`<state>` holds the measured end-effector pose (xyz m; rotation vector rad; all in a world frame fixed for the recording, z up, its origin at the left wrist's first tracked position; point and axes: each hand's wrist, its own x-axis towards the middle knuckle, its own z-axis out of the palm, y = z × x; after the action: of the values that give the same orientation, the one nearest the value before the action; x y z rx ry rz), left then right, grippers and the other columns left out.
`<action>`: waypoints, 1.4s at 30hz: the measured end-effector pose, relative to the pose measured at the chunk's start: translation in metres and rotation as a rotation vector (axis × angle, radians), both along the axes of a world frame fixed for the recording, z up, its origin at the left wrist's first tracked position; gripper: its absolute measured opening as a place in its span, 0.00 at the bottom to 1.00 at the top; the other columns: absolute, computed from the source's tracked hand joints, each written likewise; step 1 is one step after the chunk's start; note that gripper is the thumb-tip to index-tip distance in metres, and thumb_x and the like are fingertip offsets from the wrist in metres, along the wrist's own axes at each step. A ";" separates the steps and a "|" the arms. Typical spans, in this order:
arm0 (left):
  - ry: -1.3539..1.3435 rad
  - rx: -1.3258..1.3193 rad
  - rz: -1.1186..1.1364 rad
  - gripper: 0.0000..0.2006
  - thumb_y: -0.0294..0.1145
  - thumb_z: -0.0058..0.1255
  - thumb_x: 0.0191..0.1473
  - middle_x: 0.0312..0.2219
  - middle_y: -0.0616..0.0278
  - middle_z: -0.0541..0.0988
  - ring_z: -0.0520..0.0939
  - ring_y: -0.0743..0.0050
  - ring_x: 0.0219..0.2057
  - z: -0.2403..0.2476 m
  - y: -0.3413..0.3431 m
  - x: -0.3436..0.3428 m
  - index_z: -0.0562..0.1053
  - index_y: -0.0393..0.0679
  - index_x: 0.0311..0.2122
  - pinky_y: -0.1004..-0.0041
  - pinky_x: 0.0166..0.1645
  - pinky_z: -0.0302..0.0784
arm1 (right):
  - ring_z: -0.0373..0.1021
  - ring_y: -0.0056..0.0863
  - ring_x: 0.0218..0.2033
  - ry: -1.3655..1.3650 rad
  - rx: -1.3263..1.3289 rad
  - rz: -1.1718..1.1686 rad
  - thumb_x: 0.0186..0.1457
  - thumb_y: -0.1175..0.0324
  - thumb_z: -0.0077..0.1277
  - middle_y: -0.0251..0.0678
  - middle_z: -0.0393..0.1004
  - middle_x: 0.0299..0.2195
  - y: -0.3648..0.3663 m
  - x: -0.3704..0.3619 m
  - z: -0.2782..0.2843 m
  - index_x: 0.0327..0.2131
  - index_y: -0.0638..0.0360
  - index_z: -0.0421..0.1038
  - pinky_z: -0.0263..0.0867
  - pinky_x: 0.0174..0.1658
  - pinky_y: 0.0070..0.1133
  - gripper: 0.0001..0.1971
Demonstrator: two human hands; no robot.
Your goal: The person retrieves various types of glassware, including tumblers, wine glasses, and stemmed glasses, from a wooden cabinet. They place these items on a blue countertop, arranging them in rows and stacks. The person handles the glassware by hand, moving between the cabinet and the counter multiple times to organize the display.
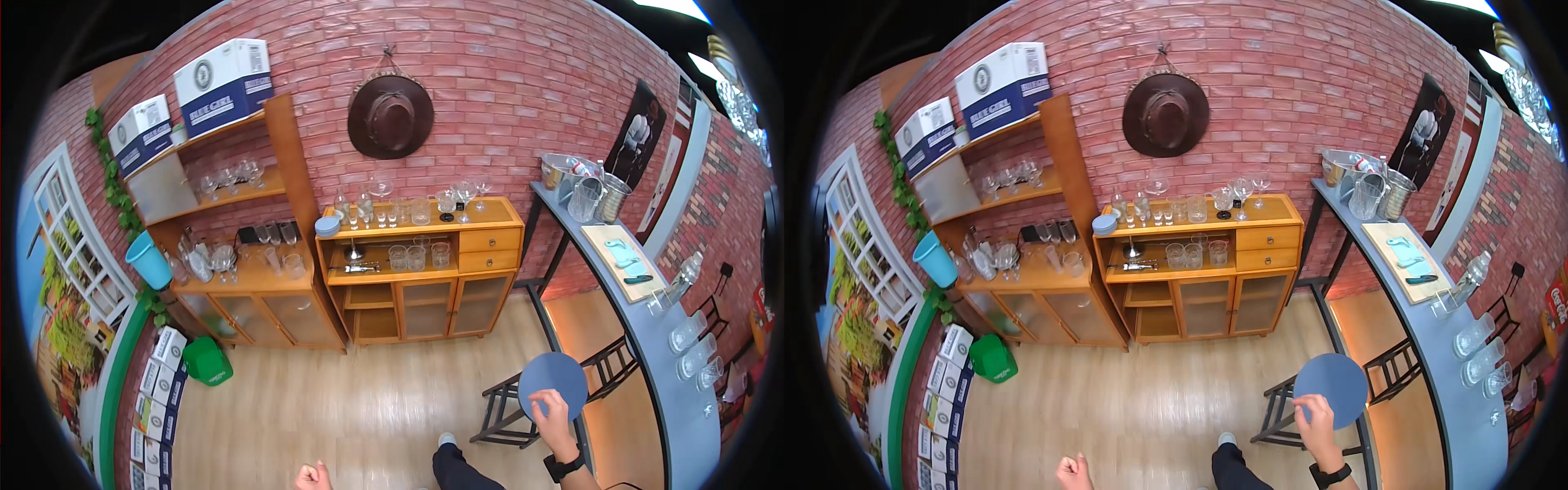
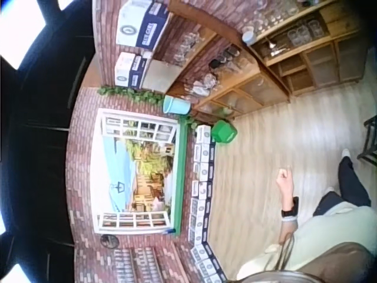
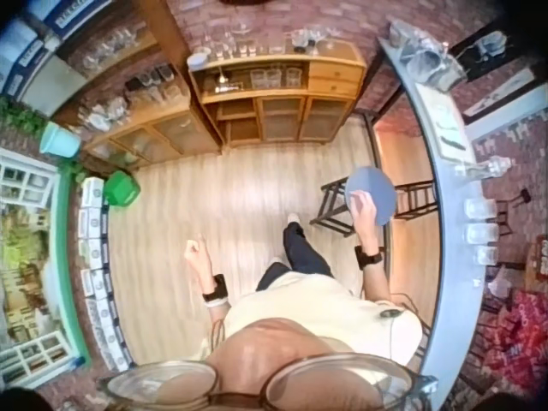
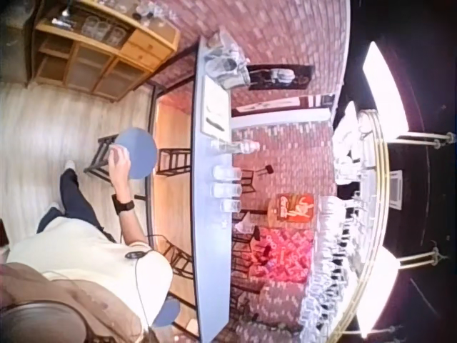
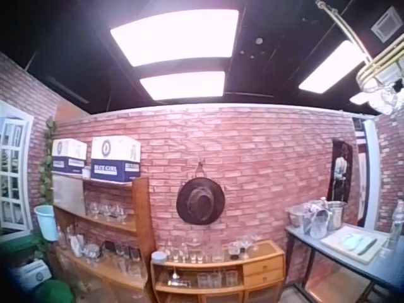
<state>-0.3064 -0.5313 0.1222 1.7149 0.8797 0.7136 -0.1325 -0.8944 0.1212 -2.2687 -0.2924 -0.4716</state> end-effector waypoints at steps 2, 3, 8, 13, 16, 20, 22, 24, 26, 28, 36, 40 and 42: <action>-0.032 -0.021 -0.053 0.20 0.28 0.49 0.50 0.13 0.71 0.50 0.51 0.81 0.18 0.005 -0.012 0.040 0.51 0.44 0.15 0.76 0.20 0.50 | 0.67 0.38 0.34 0.015 0.010 -0.018 0.43 0.78 0.48 0.42 0.70 0.29 -0.003 0.033 -0.008 0.27 0.62 0.71 0.63 0.38 0.27 0.04; -0.042 -0.028 -0.073 0.20 0.28 0.49 0.50 0.13 0.71 0.50 0.51 0.81 0.18 0.006 -0.017 0.060 0.51 0.44 0.15 0.76 0.20 0.50 | 0.67 0.38 0.34 0.012 0.030 -0.028 0.43 0.78 0.48 0.42 0.70 0.29 -0.003 0.049 -0.010 0.27 0.62 0.71 0.63 0.38 0.27 0.04; -0.009 0.054 -0.167 0.21 0.28 0.50 0.50 0.13 0.71 0.50 0.51 0.82 0.18 0.020 -0.028 0.155 0.52 0.44 0.15 0.76 0.20 0.50 | 0.68 0.38 0.31 0.022 0.155 -0.067 0.44 0.78 0.49 0.42 0.70 0.29 0.004 0.131 -0.015 0.28 0.63 0.70 0.64 0.35 0.25 0.05; 0.027 0.089 -0.242 0.21 0.29 0.51 0.49 0.13 0.72 0.51 0.52 0.83 0.18 0.033 -0.031 0.241 0.52 0.44 0.14 0.77 0.20 0.50 | 0.68 0.38 0.30 0.069 0.209 -0.114 0.45 0.77 0.48 0.42 0.70 0.29 0.009 0.194 -0.012 0.29 0.63 0.70 0.64 0.34 0.24 0.05; 0.012 0.029 -0.296 0.21 0.28 0.51 0.49 0.13 0.73 0.51 0.52 0.84 0.18 0.029 -0.027 0.289 0.52 0.45 0.14 0.78 0.20 0.50 | 0.69 0.38 0.30 0.104 0.241 -0.119 0.45 0.76 0.48 0.42 0.71 0.29 0.019 0.222 -0.022 0.30 0.62 0.71 0.64 0.34 0.24 0.05; 0.012 -0.044 -0.371 0.18 0.26 0.50 0.49 0.15 0.74 0.53 0.53 0.85 0.19 0.007 -0.012 0.348 0.53 0.46 0.16 0.80 0.22 0.51 | 0.69 0.37 0.32 0.233 0.267 -0.148 0.45 0.75 0.49 0.42 0.71 0.29 0.043 0.259 -0.029 0.29 0.62 0.71 0.64 0.35 0.24 0.05; 0.007 -0.107 -0.417 0.17 0.25 0.49 0.49 0.17 0.74 0.55 0.54 0.86 0.20 -0.003 -0.001 0.381 0.54 0.46 0.17 0.81 0.23 0.51 | 0.69 0.37 0.32 0.238 0.250 -0.153 0.46 0.75 0.49 0.42 0.71 0.29 0.057 0.282 -0.034 0.29 0.62 0.71 0.64 0.35 0.24 0.05; -0.051 -0.241 -0.401 0.12 0.24 0.48 0.50 0.20 0.72 0.62 0.61 0.84 0.23 -0.019 0.014 0.416 0.60 0.45 0.19 0.82 0.26 0.56 | 0.69 0.37 0.31 0.237 0.233 -0.155 0.46 0.75 0.48 0.42 0.71 0.29 0.075 0.305 -0.039 0.29 0.62 0.71 0.64 0.35 0.24 0.05; -0.112 -0.284 -0.428 0.10 0.23 0.48 0.49 0.19 0.73 0.62 0.61 0.86 0.22 -0.022 0.028 0.452 0.62 0.44 0.21 0.83 0.26 0.56 | 0.68 0.37 0.29 0.218 0.214 -0.153 0.46 0.76 0.48 0.42 0.71 0.29 0.092 0.333 -0.037 0.29 0.62 0.71 0.64 0.34 0.24 0.05; -0.163 -0.241 -0.500 0.11 0.22 0.49 0.49 0.14 0.76 0.57 0.55 0.90 0.17 -0.014 0.038 0.491 0.60 0.43 0.22 0.83 0.21 0.49 | 0.69 0.38 0.29 0.169 0.163 -0.165 0.46 0.77 0.47 0.42 0.71 0.29 0.105 0.361 -0.029 0.29 0.63 0.71 0.64 0.34 0.24 0.05; -0.163 -0.213 -0.618 0.08 0.23 0.50 0.49 0.19 0.76 0.61 0.59 0.92 0.20 -0.012 0.071 0.597 0.63 0.44 0.29 0.88 0.25 0.54 | 0.69 0.38 0.30 0.196 0.148 -0.141 0.46 0.77 0.48 0.43 0.70 0.28 0.131 0.445 -0.013 0.30 0.63 0.70 0.64 0.35 0.24 0.05; -0.140 -0.263 -0.606 0.07 0.23 0.51 0.48 0.19 0.74 0.63 0.61 0.91 0.21 -0.026 0.058 0.640 0.64 0.43 0.28 0.87 0.26 0.57 | 0.69 0.38 0.30 0.195 0.153 -0.181 0.46 0.77 0.48 0.43 0.70 0.29 0.115 0.478 -0.016 0.30 0.62 0.71 0.64 0.35 0.24 0.05; -0.110 -0.284 -0.631 0.06 0.23 0.51 0.48 0.20 0.73 0.64 0.63 0.91 0.21 -0.031 0.043 0.661 0.65 0.42 0.28 0.87 0.27 0.59 | 0.69 0.38 0.30 0.187 0.158 -0.191 0.46 0.77 0.48 0.43 0.70 0.29 0.101 0.497 -0.023 0.30 0.62 0.71 0.64 0.35 0.24 0.05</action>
<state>0.3545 -0.4881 0.0911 1.5533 0.3058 0.2387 0.3648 -0.7931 0.0986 -2.1758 0.0547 -0.3624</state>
